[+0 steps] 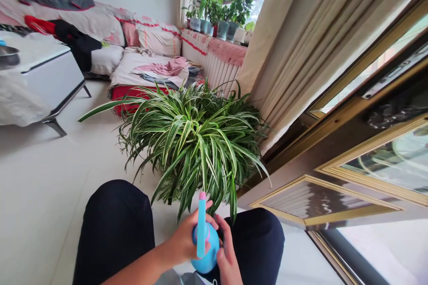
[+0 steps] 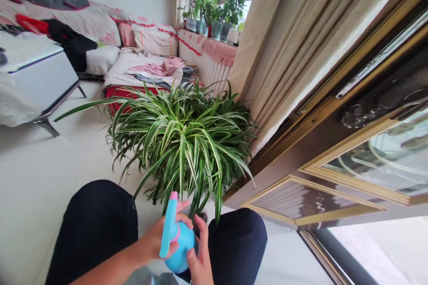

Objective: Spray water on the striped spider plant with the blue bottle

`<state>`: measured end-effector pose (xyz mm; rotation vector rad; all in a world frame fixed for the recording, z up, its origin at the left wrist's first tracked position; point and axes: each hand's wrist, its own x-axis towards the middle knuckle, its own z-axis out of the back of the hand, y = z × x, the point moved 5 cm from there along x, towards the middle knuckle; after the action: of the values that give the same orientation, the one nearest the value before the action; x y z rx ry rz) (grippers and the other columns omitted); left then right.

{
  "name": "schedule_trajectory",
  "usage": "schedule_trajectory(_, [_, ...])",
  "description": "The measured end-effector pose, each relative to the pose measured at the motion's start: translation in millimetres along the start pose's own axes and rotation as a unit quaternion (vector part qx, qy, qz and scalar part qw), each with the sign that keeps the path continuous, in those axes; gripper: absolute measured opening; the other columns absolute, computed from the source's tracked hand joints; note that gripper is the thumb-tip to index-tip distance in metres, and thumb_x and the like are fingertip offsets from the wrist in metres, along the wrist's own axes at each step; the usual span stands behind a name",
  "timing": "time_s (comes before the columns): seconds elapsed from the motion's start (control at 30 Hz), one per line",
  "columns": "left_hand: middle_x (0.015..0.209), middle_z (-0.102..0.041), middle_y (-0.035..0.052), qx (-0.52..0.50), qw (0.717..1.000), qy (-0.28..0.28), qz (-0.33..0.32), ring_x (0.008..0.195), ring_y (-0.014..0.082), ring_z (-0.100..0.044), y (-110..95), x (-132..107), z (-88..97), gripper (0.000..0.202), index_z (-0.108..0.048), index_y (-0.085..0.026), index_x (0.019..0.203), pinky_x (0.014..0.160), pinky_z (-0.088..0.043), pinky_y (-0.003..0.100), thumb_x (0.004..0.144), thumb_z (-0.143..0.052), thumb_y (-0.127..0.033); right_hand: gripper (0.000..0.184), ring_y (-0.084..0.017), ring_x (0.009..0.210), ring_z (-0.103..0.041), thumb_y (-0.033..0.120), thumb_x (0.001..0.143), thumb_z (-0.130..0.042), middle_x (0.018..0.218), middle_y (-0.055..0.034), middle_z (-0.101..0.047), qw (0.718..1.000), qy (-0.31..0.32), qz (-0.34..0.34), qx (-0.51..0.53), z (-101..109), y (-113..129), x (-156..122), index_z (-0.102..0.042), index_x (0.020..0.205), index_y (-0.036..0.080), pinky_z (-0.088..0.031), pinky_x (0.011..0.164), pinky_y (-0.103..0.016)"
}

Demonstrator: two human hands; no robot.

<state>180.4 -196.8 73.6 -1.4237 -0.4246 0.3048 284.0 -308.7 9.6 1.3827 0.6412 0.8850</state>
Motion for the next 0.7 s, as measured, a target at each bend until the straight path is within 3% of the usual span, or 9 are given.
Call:
schedule_trajectory(0.1, [0.096, -0.069, 0.0075, 0.044, 0.998, -0.012, -0.030, 0.101, 0.0267, -0.060, -10.5, 10.7, -6.5, 0.031, -0.067, -0.019, 0.090, 0.093, -0.047, 0.039, 0.068, -0.066, -0.041, 0.104, -0.042, 0.140, -0.029, 0.082, 0.065, -0.055, 0.153, -0.0160, -0.030, 0.980, 0.043, 0.137, -0.138, 3.2, 32.7, -3.9, -0.030, 0.147, 0.024, -0.032, 0.110, -0.058])
schedule_trajectory(0.17, [0.090, -0.069, 0.0066, 0.065, 0.996, 0.027, -0.059, 0.090, 0.0243, -0.061, -19.9, 18.4, -18.1, 0.028, -0.066, -0.019, 0.077, 0.088, -0.047, 0.037, 0.066, -0.069, -0.044, 0.110, -0.042, 0.141, -0.027, 0.085, 0.066, -0.049, 0.156, -0.0176, -0.022, 0.966, 0.036, 0.191, -0.170, 3.1, 58.5, 0.2, -0.020, 0.150, 0.021, -0.033, 0.110, -0.057])
schedule_trajectory(0.27, [0.097, -0.068, 0.0085, 0.072, 0.988, 0.096, -0.093, 0.097, 0.0257, -0.057, -29.1, 31.3, -27.5, 0.027, -0.066, -0.019, 0.075, 0.095, -0.043, 0.040, 0.070, -0.066, -0.046, 0.082, -0.035, 0.133, -0.043, 0.069, 0.085, -0.046, 0.146, -0.0167, -0.039, 0.958, 0.020, 0.217, -0.184, 2.7, 85.1, 10.6, -0.024, 0.147, 0.020, -0.042, 0.105, -0.051])
schedule_trajectory(0.37, [0.111, -0.064, 0.0082, 0.003, 0.963, 0.255, -0.089, 0.112, 0.0288, -0.052, -24.2, 42.6, -26.1, 0.039, -0.068, -0.021, 0.094, 0.104, -0.038, 0.043, 0.066, -0.070, -0.047, 0.044, -0.027, 0.112, -0.059, 0.040, 0.093, -0.046, 0.122, -0.0125, -0.055, 0.959, -0.028, 0.200, -0.197, 10.4, 96.9, 15.0, -0.042, 0.133, 0.022, -0.051, 0.094, -0.044])
schedule_trajectory(0.43, [0.123, -0.060, 0.0088, -0.112, 0.930, 0.350, -0.033, 0.125, 0.0319, -0.046, -12.2, 46.5, -22.5, 0.062, -0.066, -0.022, 0.109, 0.108, -0.034, 0.045, 0.059, -0.075, -0.058, 0.034, -0.025, 0.104, -0.062, 0.031, 0.092, -0.046, 0.113, -0.0102, -0.058, 0.958, -0.064, 0.188, -0.205, 19.4, 100.6, 13.5, -0.048, 0.125, 0.023, -0.053, 0.088, -0.042])
schedule_trajectory(0.5, [0.134, -0.052, 0.0100, -0.203, 0.947, 0.231, 0.094, 0.133, 0.0328, -0.038, 12.8, 56.6, -12.9, 0.070, -0.062, -0.023, 0.117, 0.108, -0.032, 0.048, 0.062, -0.069, -0.066, 0.032, -0.025, 0.103, -0.062, 0.029, 0.091, -0.046, 0.112, -0.0101, -0.058, 0.955, -0.102, 0.178, -0.213, 29.4, 102.1, 11.1, -0.049, 0.123, 0.023, -0.054, 0.087, -0.041])
schedule_trajectory(0.57, [0.137, -0.049, 0.0111, -0.249, 0.919, 0.163, 0.258, 0.129, 0.0344, -0.043, 42.5, 51.8, -22.7, 0.075, -0.053, -0.025, 0.128, 0.102, -0.037, 0.053, 0.068, -0.062, -0.069, 0.035, -0.027, 0.106, -0.062, 0.032, 0.091, -0.047, 0.115, -0.0111, -0.058, 0.950, -0.142, 0.170, -0.218, 38.9, 102.5, 9.4, -0.049, 0.124, 0.022, -0.054, 0.087, -0.042])
schedule_trajectory(0.63, [0.132, -0.054, 0.0109, -0.328, 0.858, 0.195, 0.344, 0.114, 0.0342, -0.055, 58.9, 40.4, -49.7, 0.080, -0.043, -0.026, 0.136, 0.092, -0.045, 0.055, 0.073, -0.051, -0.074, 0.038, -0.028, 0.109, -0.061, 0.035, 0.090, -0.047, 0.118, -0.0116, -0.058, 0.949, -0.167, 0.157, -0.217, 46.0, 101.6, 9.8, -0.049, 0.125, 0.022, -0.054, 0.087, -0.043])
schedule_trajectory(0.7, [0.125, -0.059, 0.0095, -0.384, 0.839, 0.201, 0.330, 0.104, 0.0320, -0.061, 66.7, 35.5, -71.6, 0.077, -0.043, -0.027, 0.136, 0.083, -0.050, 0.049, 0.075, -0.050, -0.073, 0.040, -0.028, 0.111, -0.060, 0.037, 0.090, -0.048, 0.121, -0.0113, -0.058, 0.954, -0.154, 0.132, -0.219, 50.3, 99.2, 13.3, -0.048, 0.128, 0.022, -0.054, 0.088, -0.042])
